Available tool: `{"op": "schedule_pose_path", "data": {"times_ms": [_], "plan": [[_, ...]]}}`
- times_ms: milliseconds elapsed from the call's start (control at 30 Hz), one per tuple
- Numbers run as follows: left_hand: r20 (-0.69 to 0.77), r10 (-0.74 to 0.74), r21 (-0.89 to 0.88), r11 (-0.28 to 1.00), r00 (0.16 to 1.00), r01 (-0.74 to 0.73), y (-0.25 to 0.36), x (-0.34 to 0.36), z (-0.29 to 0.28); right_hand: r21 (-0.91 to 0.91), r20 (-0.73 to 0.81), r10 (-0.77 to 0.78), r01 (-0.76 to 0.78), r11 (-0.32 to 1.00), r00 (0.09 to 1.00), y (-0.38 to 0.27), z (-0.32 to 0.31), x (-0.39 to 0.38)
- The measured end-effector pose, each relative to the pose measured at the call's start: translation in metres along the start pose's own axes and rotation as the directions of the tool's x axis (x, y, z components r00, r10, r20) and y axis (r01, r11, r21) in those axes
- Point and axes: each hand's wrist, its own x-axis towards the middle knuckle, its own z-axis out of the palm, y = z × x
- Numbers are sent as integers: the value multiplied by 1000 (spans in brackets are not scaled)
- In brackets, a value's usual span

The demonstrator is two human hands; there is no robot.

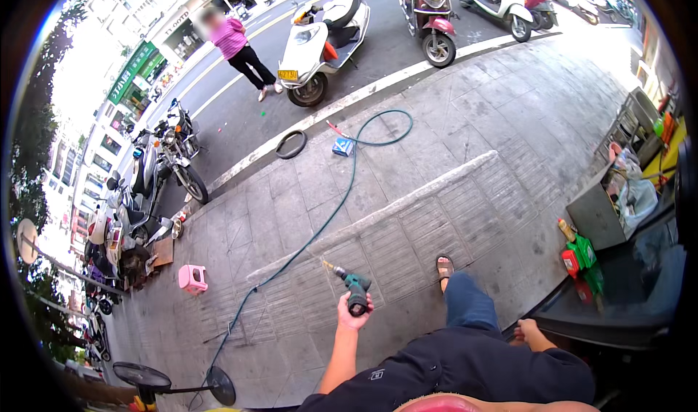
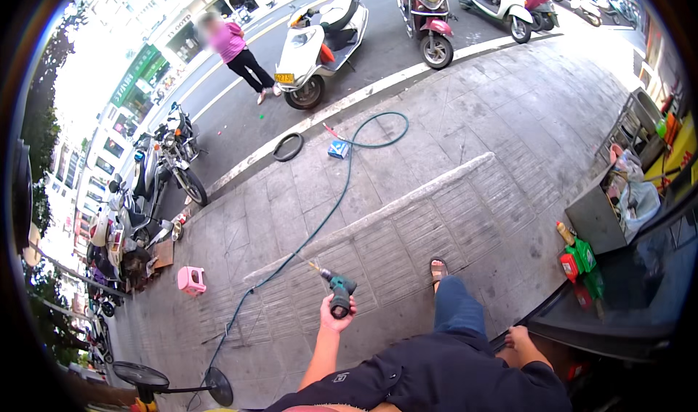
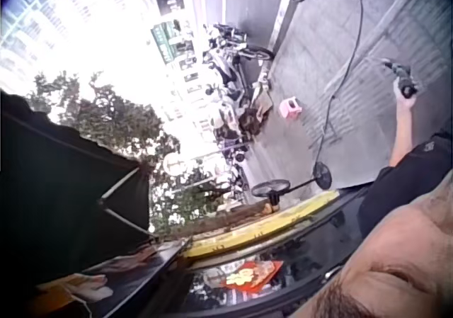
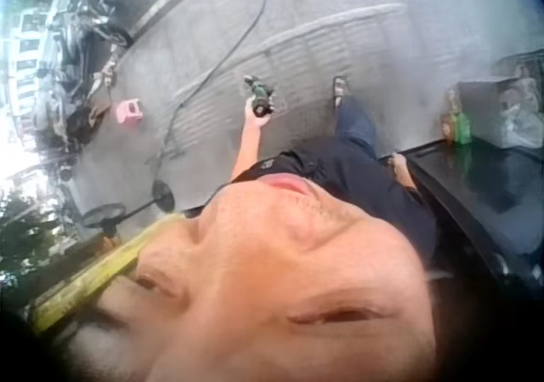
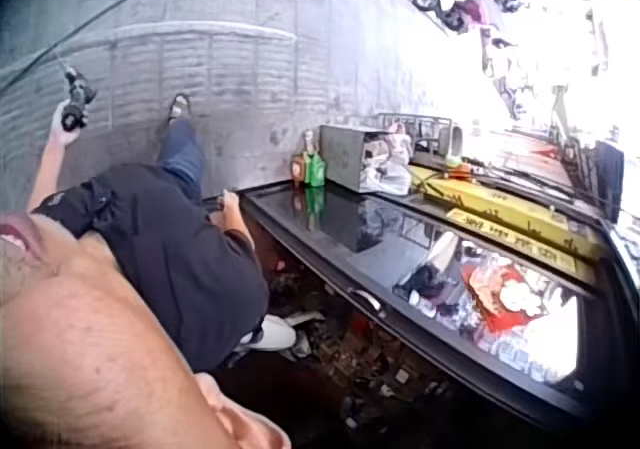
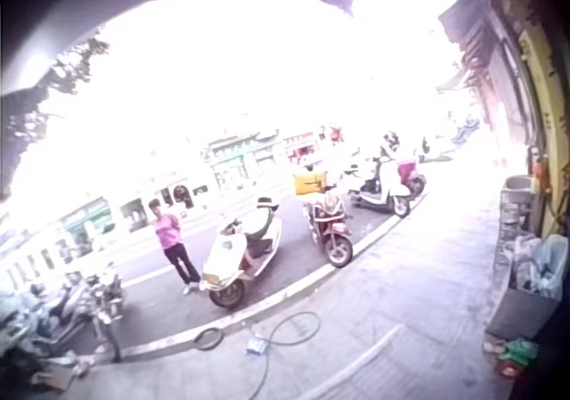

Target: The person uses a power drill to remove screws from the front panel of a scooter, goes into a tool room to retrieve a T-handle wrench and a screwdriver, and then uses those tools to continue working on the front assembly of the scooter.

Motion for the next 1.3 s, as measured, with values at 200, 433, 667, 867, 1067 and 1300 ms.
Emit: {"op": "schedule_pose_path", "data": {"times_ms": [200,433,667,867,1067,1300], "plan": [[148,-120,55,992,982,112,-29,65,193,-377,307,-256,364,852,917,-214,19,-38],[327,-190,215,969,926,123,2,130,354,-288,236,-750,782,553,618,-583,105,-76],[491,-86,384,915,867,-127,127,190,441,193,965,-258,527,828,53,-743,253,-254],[545,-180,546,818,819,-184,257,273,527,377,925,-343,272,886,-163,-884,374,-338],[564,-224,824,210,795,-526,374,324,645,586,802,-589,322,743,-101,-1008,397,-388],[639,-201,679,-307,743,-667,447,429,746,557,534,-836,693,458,125,-1139,358,-350]]}}
